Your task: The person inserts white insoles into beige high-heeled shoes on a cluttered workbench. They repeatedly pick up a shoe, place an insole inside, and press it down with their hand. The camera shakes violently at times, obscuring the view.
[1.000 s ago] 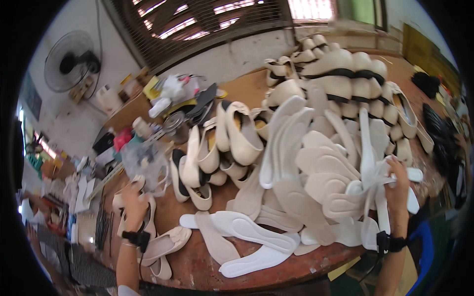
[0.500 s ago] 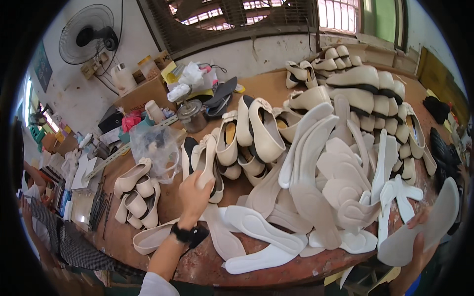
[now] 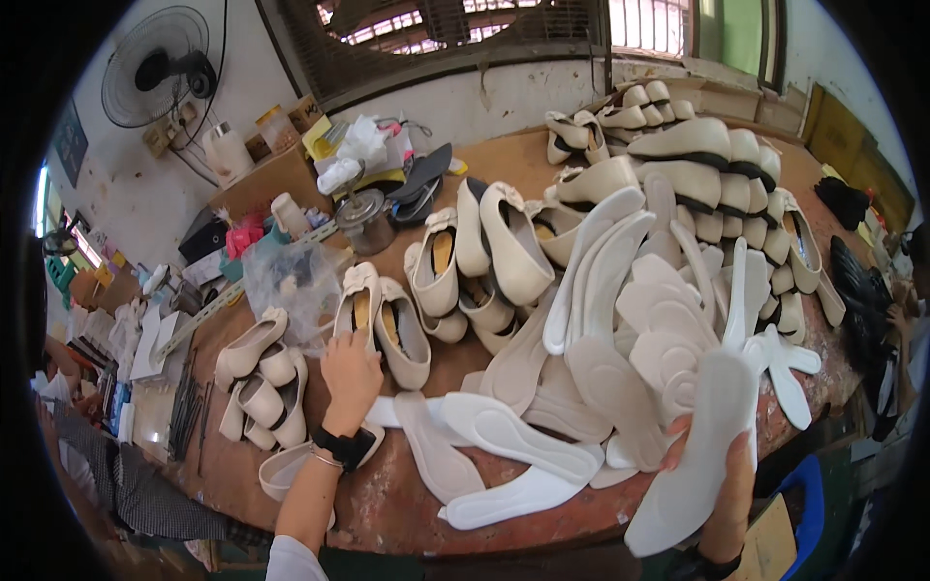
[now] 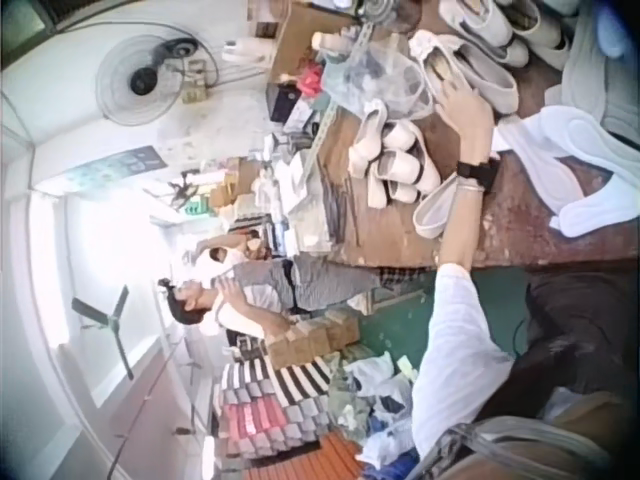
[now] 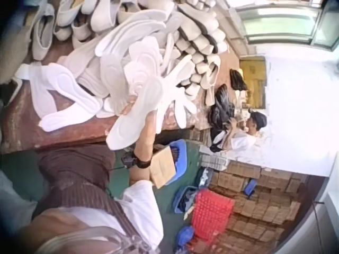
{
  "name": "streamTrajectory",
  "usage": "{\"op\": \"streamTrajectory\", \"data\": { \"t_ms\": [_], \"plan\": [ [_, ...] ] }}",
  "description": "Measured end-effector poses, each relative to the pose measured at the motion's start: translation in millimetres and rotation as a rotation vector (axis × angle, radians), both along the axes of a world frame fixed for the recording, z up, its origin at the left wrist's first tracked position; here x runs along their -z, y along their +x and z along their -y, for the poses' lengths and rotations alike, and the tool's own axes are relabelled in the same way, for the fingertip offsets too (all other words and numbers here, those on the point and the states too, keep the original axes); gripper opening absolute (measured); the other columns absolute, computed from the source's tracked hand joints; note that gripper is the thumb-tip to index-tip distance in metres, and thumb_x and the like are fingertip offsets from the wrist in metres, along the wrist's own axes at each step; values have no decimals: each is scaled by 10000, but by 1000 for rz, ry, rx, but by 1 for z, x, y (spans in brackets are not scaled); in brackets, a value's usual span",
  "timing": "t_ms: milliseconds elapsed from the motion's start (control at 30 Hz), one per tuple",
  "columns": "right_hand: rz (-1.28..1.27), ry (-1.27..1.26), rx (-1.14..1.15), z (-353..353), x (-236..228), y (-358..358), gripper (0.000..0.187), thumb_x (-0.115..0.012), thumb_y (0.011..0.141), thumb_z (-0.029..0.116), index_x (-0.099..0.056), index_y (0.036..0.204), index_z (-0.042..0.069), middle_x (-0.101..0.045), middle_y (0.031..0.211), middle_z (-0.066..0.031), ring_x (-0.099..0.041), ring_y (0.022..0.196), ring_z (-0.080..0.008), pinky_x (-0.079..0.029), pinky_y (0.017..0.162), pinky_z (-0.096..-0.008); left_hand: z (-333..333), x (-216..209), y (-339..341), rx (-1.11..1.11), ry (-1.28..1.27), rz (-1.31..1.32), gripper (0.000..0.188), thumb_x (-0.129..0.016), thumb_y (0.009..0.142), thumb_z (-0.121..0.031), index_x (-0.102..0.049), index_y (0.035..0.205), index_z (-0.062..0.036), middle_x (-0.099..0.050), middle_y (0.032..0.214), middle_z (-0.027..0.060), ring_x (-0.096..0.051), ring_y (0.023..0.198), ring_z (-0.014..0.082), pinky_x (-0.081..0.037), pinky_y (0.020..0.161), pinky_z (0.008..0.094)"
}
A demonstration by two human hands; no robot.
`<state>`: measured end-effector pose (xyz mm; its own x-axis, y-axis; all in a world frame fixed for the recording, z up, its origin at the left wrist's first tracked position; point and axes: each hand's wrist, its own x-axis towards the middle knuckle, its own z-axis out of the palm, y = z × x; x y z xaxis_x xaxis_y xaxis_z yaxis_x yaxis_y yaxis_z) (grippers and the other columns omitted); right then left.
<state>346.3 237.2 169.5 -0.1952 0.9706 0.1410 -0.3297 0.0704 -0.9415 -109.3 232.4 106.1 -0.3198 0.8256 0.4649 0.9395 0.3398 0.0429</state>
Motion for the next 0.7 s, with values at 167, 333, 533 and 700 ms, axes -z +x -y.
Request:
{"op": "streamTrajectory", "data": {
  "t_ms": [167, 333, 533, 700],
  "plan": [
    [-14, -171, -14, 26, 37, 7, 542, -466, 977, 374, -454, 1272, -81, -600, 981, -160, -594, 663, -180, -541, 617, -339, -65, -21, 57, 328, 107, 111, 701, -767, 732, -185, -494, 1361, -39, -387, 1434, 247, -348, 1346, 439, -347, 1059, 492],
    [-23, -549, -58, 48, 54, 10, 752, -709, 780, 120, -348, 1404, -94, -564, 1028, -126, -646, 793, -232, -593, 742, -446, -119, -53, 125, 805, 154, 220, 708, -783, 691, -180, -519, 1338, -68, -385, 1453, 234, -338, 1378, 429, -336, 1100, 477],
    [16, -487, -214, 52, 86, 16, 524, -587, 940, 265, -433, 1296, -86, -585, 905, -101, -629, 820, -212, -575, 808, -444, -139, -45, 143, 605, 30, -33, 272, -777, 721, -259, -660, 863, -58, -632, 963, 108, -574, 1028, 322, -475, 815, 460],
    [37, -448, -198, 50, 87, 15, 513, -442, 1025, 384, -456, 1266, -69, -592, 1016, -144, -605, 827, -193, -570, 817, -445, -103, -42, 79, 519, 295, 5, 200, -704, 818, -185, -598, 734, -38, -565, 714, 124, -568, 755, 335, -459, 642, 431]
  ]
}}
